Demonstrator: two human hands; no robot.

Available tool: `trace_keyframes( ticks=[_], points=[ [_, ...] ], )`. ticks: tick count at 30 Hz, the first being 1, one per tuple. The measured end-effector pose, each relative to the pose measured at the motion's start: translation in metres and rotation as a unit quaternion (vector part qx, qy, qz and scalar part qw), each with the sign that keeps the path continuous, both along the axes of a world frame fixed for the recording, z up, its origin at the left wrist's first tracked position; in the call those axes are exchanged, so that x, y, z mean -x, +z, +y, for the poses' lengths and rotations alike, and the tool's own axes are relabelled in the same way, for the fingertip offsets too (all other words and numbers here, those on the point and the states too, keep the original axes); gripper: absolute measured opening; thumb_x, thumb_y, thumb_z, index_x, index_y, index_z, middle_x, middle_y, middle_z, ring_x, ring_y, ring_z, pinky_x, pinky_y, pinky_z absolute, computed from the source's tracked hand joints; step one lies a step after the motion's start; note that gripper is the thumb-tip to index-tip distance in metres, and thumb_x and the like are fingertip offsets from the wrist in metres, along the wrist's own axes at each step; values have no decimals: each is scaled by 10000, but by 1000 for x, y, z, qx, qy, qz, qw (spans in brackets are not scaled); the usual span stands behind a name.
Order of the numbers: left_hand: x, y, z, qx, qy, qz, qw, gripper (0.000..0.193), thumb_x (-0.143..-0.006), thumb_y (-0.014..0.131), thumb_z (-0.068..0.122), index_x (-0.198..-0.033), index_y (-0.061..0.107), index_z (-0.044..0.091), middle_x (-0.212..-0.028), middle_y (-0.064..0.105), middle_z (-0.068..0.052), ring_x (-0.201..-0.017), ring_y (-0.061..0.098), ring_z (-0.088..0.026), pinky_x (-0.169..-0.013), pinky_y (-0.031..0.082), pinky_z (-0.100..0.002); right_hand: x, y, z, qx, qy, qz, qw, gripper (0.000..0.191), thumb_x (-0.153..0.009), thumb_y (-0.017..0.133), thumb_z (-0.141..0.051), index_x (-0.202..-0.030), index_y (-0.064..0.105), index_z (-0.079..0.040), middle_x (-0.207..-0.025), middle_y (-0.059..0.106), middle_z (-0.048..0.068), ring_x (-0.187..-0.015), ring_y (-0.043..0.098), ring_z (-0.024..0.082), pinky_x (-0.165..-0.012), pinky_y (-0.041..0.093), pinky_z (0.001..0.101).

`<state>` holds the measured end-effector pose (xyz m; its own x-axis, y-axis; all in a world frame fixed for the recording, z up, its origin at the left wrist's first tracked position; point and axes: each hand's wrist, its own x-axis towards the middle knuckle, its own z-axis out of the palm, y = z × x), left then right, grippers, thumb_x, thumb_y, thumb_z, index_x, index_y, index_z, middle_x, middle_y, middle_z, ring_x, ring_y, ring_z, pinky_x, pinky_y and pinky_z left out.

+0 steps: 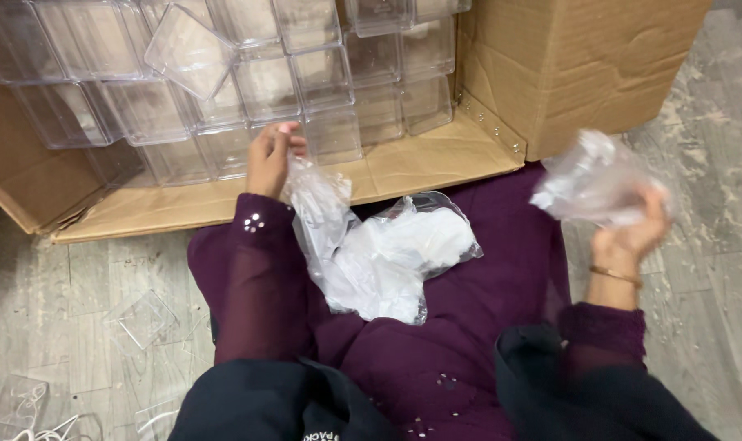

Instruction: The person sits on the floor in front of an open cardboard box filled with clear plastic boxes. They take plastic bags, open them, insert a clear plastic box into each bag, and place the bagged boxes aside, repeating this packing cycle throughout the episode.

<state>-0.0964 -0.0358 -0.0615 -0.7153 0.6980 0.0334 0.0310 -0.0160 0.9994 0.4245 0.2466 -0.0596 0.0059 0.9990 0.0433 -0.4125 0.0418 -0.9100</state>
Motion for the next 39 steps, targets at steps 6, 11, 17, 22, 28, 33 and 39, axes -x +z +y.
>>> trace_keyframes(
  ticks=[6, 11, 17, 22, 28, 33, 39],
  points=[
    [5, -31, -27, 59, 41, 42, 997, 343, -984, 715, 185, -1260, 669, -14, -1064, 705, -70, -955, 631, -112, -869, 496, -257, -57, -78, 6, 136, -223, -29, 965, 298, -1029, 564, -268, -1191, 574, -18, -1106, 669, 110, -978, 624, 299, -879, 507, 470],
    [8, -13, -41, 11, 12, -11, 1000, 321, -962, 692, 132, -1240, 700, -28, -1033, 736, -42, -978, 654, -101, -905, 489, -252, 4, -63, 68, 190, -34, 157, 969, 347, -1040, 517, -378, -1325, 504, -179, -1350, 600, 71, -1257, 555, 333, -1132, 382, 519],
    [-6, 26, -50, -12, 5, -69, 998, 291, -976, 716, 159, -1235, 705, 27, -972, 718, -19, -956, 638, -100, -912, 486, -262, 48, -12, 94, 39, -16, -27, 999, 366, -1059, 563, -305, -1374, 531, -120, -1323, 602, 54, -1204, 560, 246, -1049, 456, 419],
    [-32, 30, -19, -26, -31, -2, 999, 263, -1001, 712, 193, -1187, 722, 8, -1015, 722, -8, -986, 635, -96, -931, 485, -262, 127, 31, -12, -203, -53, -151, 966, 230, -1077, 605, -158, -1283, 632, -60, -1201, 639, 42, -1072, 606, 142, -898, 533, 290],
    [-52, 23, 14, -49, -88, -44, 994, 292, -1025, 679, 235, -1218, 713, 18, -976, 722, -25, -955, 636, -100, -907, 485, -269, 268, 79, -108, -143, 464, -221, 846, 550, -920, 745, -197, -1421, 536, -107, -1284, 621, 14, -1065, 617, 99, -930, 539, 271],
    [-50, 16, 23, -131, -27, -173, 976, 231, -975, 736, 173, -1135, 680, 16, -1092, 727, -65, -999, 676, -137, -932, 518, -306, 313, 62, -125, -273, 431, -247, 824, 304, -917, 819, -143, -1167, 693, -25, -1056, 705, 32, -966, 639, 100, -863, 531, 266],
    [-59, -2, 13, -179, -75, -213, 957, 287, -901, 808, 84, -1089, 592, 60, -1108, 704, -70, -987, 651, -121, -903, 525, -290, 301, 32, -124, -148, 405, -280, 858, 155, -997, 676, -129, -1034, 767, -9, -846, 722, -17, -762, 615, 49, -695, 514, 236]
  ],
)
